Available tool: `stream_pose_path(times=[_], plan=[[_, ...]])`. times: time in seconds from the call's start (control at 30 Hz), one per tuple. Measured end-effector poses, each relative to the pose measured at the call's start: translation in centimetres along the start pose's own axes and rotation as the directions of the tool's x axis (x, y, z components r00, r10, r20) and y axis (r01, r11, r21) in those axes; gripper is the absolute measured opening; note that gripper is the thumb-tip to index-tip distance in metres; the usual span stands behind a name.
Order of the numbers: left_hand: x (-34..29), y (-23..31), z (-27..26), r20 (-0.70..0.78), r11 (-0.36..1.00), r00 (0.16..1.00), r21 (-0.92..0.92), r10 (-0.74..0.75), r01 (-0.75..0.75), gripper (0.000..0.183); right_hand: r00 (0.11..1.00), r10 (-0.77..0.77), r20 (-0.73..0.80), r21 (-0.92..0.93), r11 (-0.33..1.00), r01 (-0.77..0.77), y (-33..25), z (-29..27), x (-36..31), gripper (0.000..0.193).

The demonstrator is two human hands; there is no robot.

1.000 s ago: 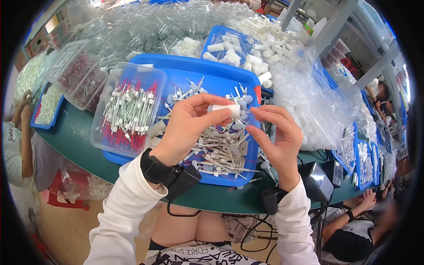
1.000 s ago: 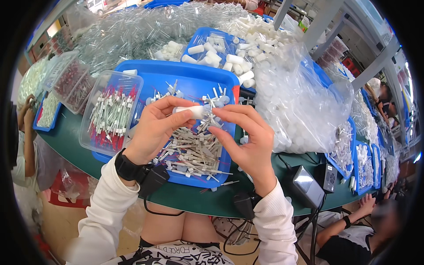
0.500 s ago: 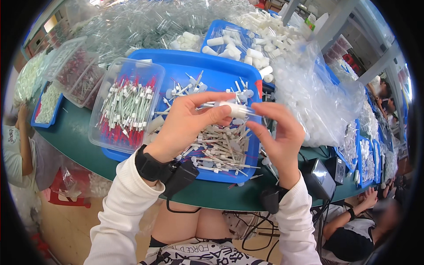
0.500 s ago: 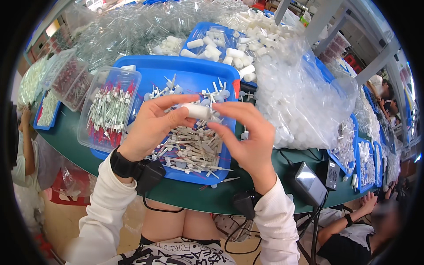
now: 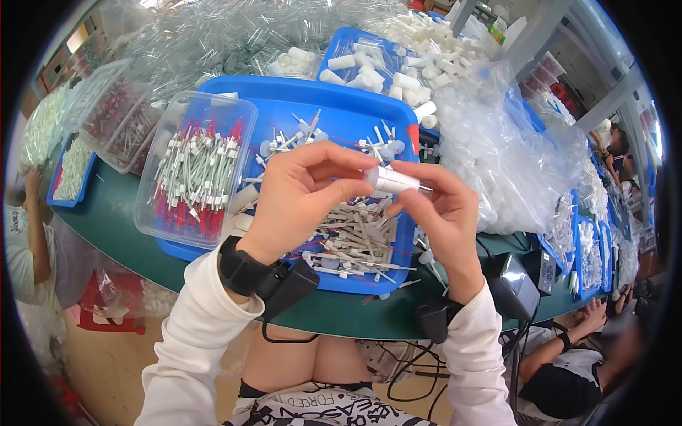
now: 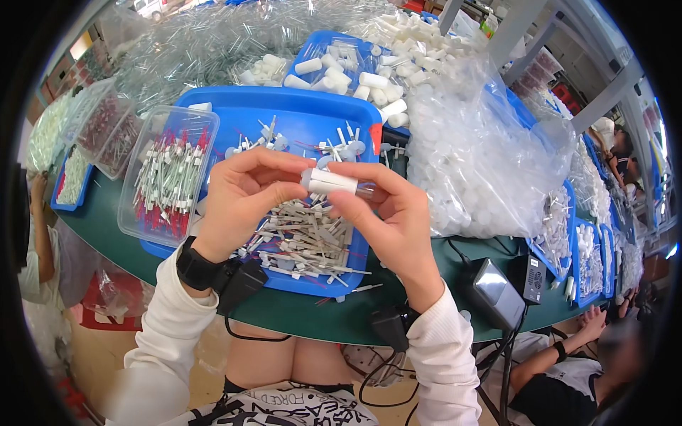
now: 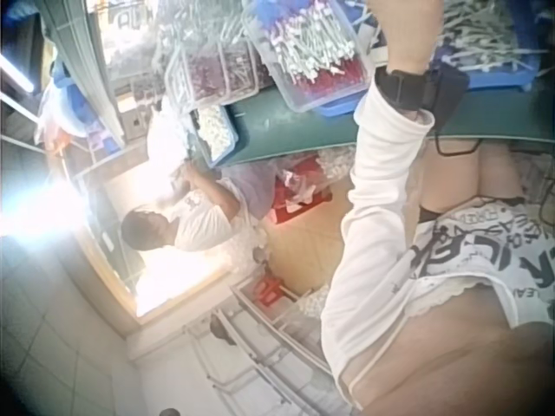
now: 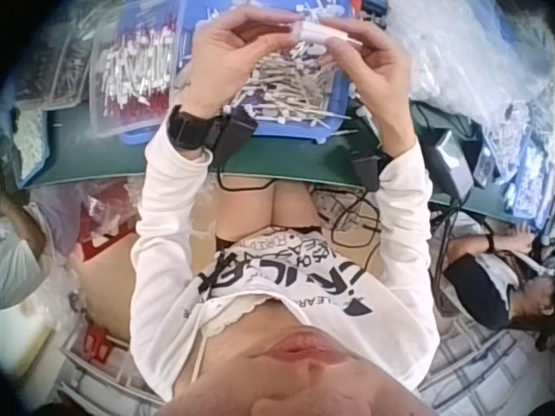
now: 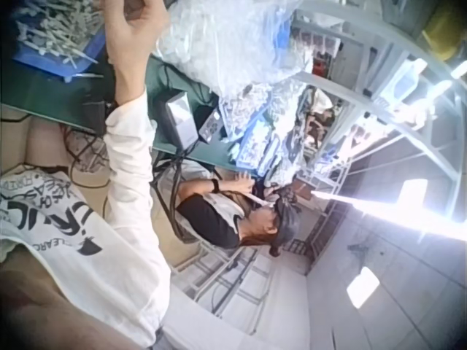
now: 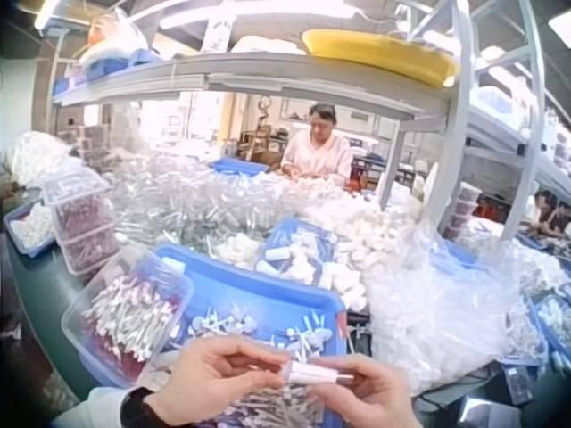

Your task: The person repeatedly picks up small white cylindrical plastic components and thin wire-like pieces from a blue tray. They insert the wire into the cylinder and manipulate the parts by hand, then place the assembled units back into the tray. The process is repetitive and involves handling small parts one at a time.

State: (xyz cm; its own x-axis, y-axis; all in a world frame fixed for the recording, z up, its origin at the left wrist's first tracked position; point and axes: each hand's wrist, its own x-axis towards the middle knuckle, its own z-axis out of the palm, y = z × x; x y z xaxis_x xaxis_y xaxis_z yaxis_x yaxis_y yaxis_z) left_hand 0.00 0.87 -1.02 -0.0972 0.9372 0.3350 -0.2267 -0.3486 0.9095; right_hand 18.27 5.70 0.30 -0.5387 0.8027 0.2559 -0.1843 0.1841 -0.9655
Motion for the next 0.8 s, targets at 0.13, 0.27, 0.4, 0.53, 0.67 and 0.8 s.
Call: stream_pose_path(times=[0.13,0.27,0.4,0.53,0.67,0.8], plan=[[-0.2,0.3,-0.2,-0.022,0.997,1.000,0.081,-0.010,0.011,0.020,0.999,-0.049,-0.021,-0.077,0.996,0.047,0.3,0.5,-0.2,0.026],[-0.4,0.2,0.0,-0.033,0.996,0.999,0.091,0.003,0.000,0.019,0.991,-0.132,-0.001,-0.146,0.981,0.130,0.7,0.8,-0.3,0.026],[-0.4,0.0,0.1,-0.017,0.997,0.999,0.071,0.045,-0.044,0.022,0.993,-0.117,-0.012,-0.154,0.982,0.114,0.7,0.7,-0.3,0.026],[-0.6,0.0,0.0,0.033,0.966,0.986,0.197,0.164,-0.167,0.023,0.996,-0.014,-0.084,-0.170,0.985,-0.001,0.6,1.2,-0.4,0.026],[-0.7,0.0,0.0,0.065,0.953,0.984,0.248,0.164,-0.175,0.023,0.985,-0.167,-0.051,-0.383,0.914,0.135,0.6,0.9,-0.5,0.024],[-0.8,-0.1,-0.2,0.102,0.946,0.979,0.257,0.178,-0.199,0.024,0.963,-0.263,-0.057,-0.457,0.865,0.209,0.8,1.2,-0.5,0.022]])
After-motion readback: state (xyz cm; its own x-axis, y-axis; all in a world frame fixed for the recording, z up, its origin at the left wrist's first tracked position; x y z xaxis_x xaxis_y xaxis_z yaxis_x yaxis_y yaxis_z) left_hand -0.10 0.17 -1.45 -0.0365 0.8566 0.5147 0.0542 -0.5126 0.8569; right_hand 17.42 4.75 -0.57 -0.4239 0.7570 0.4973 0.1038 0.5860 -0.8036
